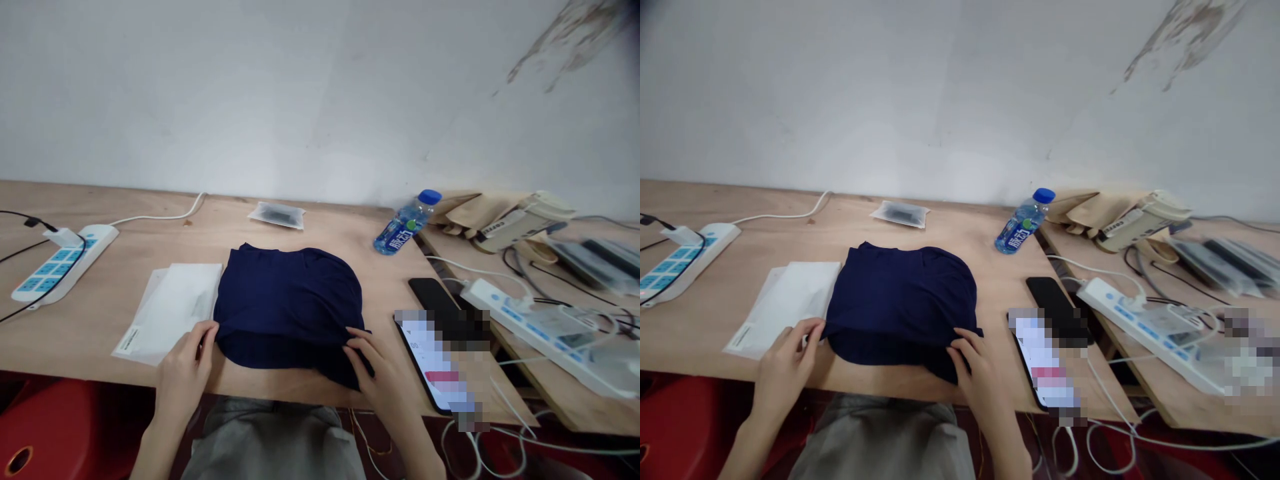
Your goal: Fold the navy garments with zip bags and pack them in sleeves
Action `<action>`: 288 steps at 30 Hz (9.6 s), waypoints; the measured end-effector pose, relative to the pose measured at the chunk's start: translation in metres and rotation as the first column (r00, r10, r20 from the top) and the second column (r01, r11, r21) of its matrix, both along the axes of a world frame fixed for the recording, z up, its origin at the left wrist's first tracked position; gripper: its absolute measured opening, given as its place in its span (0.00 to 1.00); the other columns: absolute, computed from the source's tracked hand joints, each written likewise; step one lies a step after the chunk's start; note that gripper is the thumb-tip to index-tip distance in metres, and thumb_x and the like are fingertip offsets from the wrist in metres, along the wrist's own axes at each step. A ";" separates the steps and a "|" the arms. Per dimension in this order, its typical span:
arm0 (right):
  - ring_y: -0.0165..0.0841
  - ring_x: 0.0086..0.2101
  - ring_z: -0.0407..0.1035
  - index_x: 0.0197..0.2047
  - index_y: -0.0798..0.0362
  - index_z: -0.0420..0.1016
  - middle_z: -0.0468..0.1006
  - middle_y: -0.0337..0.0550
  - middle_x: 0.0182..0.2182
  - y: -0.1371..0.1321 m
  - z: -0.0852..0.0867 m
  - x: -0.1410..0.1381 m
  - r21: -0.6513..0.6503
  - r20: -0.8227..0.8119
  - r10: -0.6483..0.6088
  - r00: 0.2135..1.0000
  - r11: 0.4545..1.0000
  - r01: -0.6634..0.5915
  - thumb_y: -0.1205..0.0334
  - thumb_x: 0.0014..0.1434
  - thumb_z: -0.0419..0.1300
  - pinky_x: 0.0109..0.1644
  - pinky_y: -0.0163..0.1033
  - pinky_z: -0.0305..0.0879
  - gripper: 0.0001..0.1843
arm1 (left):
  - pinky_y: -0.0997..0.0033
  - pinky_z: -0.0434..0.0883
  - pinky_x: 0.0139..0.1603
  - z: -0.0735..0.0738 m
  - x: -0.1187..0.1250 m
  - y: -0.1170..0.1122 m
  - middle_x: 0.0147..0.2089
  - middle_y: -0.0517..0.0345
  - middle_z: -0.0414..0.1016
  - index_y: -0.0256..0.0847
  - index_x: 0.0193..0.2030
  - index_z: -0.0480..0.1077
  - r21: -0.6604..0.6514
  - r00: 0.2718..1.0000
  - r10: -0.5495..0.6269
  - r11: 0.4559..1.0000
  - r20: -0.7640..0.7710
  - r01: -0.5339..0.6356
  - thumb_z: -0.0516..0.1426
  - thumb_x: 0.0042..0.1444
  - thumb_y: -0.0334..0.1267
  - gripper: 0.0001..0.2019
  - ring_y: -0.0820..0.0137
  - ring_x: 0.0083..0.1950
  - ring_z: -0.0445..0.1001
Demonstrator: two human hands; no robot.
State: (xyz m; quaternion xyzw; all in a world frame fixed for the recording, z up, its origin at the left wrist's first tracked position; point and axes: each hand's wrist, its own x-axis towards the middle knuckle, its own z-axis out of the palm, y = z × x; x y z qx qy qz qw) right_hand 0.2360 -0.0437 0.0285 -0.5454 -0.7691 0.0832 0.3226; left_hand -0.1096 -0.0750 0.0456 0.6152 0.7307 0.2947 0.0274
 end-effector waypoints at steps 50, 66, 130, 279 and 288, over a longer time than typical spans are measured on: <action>0.36 0.23 0.70 0.50 0.55 0.74 0.80 0.52 0.35 -0.009 0.011 -0.011 -0.023 -0.053 -0.547 0.835 0.837 0.547 0.42 0.64 0.49 0.27 0.41 0.63 0.26 | 0.44 0.62 0.65 -0.013 0.070 0.071 0.62 0.49 0.70 0.45 0.50 0.72 -0.002 0.876 -0.457 0.887 -0.155 0.463 0.51 0.64 0.37 0.12 0.55 0.67 0.63; 0.38 0.60 0.62 0.56 0.48 0.69 0.66 0.49 0.61 0.025 0.070 -0.146 0.199 -0.286 0.170 0.943 0.973 -0.115 0.70 0.65 0.45 0.61 0.48 0.66 0.20 | 0.55 0.67 0.61 0.011 0.041 0.056 0.54 0.49 0.72 0.44 0.48 0.72 0.284 0.959 -0.091 0.959 0.267 0.012 0.45 0.68 0.40 0.15 0.61 0.59 0.70; 0.48 0.42 0.75 0.53 0.57 0.64 0.77 0.57 0.41 0.060 0.017 -0.127 -0.457 -0.176 -0.317 0.932 0.865 0.208 0.42 0.58 0.56 0.44 0.47 0.69 0.30 | 0.60 0.70 0.41 -0.034 -0.025 0.032 0.40 0.48 0.70 0.35 0.51 0.68 -0.109 0.961 0.270 0.955 -0.069 -0.276 0.55 0.59 0.52 0.22 0.56 0.42 0.74; 0.43 0.52 0.72 0.59 0.52 0.72 0.72 0.55 0.56 0.045 0.004 -0.081 0.064 -0.220 -0.170 0.961 0.980 0.188 0.67 0.62 0.49 0.49 0.46 0.75 0.23 | 0.55 0.56 0.72 0.012 0.103 0.091 0.72 0.57 0.55 0.45 0.71 0.54 0.006 0.629 -0.717 0.661 0.301 0.751 0.43 0.69 0.39 0.24 0.66 0.73 0.53; 0.44 0.52 0.71 0.61 0.52 0.68 0.72 0.56 0.54 0.001 0.006 -0.073 0.086 -0.074 -0.221 0.973 0.970 0.227 0.59 0.66 0.51 0.50 0.48 0.73 0.22 | 0.53 0.55 0.72 0.001 0.106 0.091 0.72 0.56 0.56 0.48 0.71 0.52 -0.021 0.693 -0.694 0.704 0.197 0.710 0.42 0.69 0.38 0.24 0.66 0.73 0.54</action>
